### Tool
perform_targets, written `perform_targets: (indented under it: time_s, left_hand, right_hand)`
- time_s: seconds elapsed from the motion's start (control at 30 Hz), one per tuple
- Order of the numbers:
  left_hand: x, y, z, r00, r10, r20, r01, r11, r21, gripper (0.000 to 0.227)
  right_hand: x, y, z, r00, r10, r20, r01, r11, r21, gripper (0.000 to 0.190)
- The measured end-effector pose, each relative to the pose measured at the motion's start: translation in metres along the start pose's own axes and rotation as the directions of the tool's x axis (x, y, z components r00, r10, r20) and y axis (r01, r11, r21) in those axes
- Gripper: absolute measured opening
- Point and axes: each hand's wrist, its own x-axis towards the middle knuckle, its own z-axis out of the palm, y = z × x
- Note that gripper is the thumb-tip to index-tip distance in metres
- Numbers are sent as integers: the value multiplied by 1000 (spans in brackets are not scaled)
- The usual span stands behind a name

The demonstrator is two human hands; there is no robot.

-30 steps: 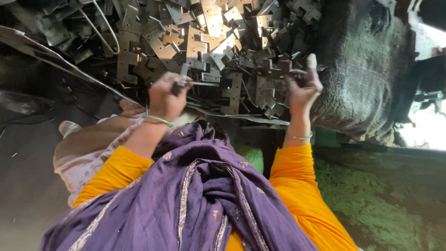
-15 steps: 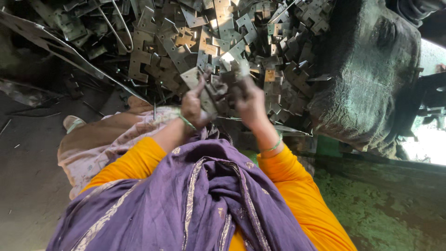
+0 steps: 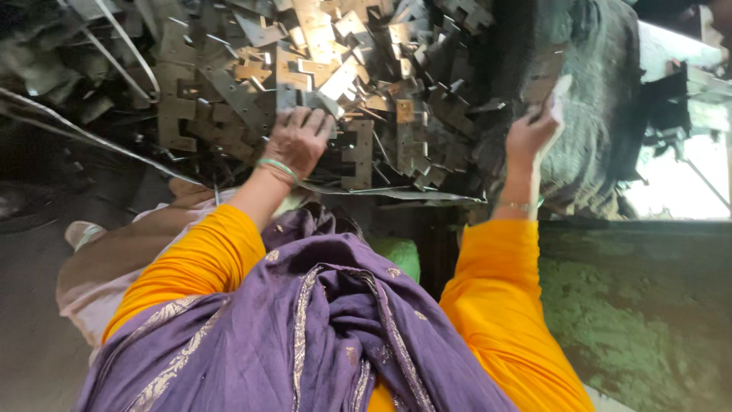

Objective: The person sorts small metal parts from a large pile by hand, picking up individual pieces and moving them aside. The hands repeatedly reach into the pile, select parts, and place them in a different area.

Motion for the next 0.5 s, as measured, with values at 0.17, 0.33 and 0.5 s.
perform_targets:
  time_s: [0.17,0.33,0.5]
  left_hand:
    - [14,-16,1,975,147,-168,-148,989,12,18]
    - [25,-46,-32,937,-107,-333,-4,948,-318,32]
    - [6,-80,-56,756,-526,-390,138,710,-691,17]
  right_hand:
    - [-7,51,-12,957,115,268,14,900,-436,78]
    - [-39,-26,22,938,-146,315,200,969,-147,59]
    - [-56,-117,77,798,-141,587,176,984,-4,68]
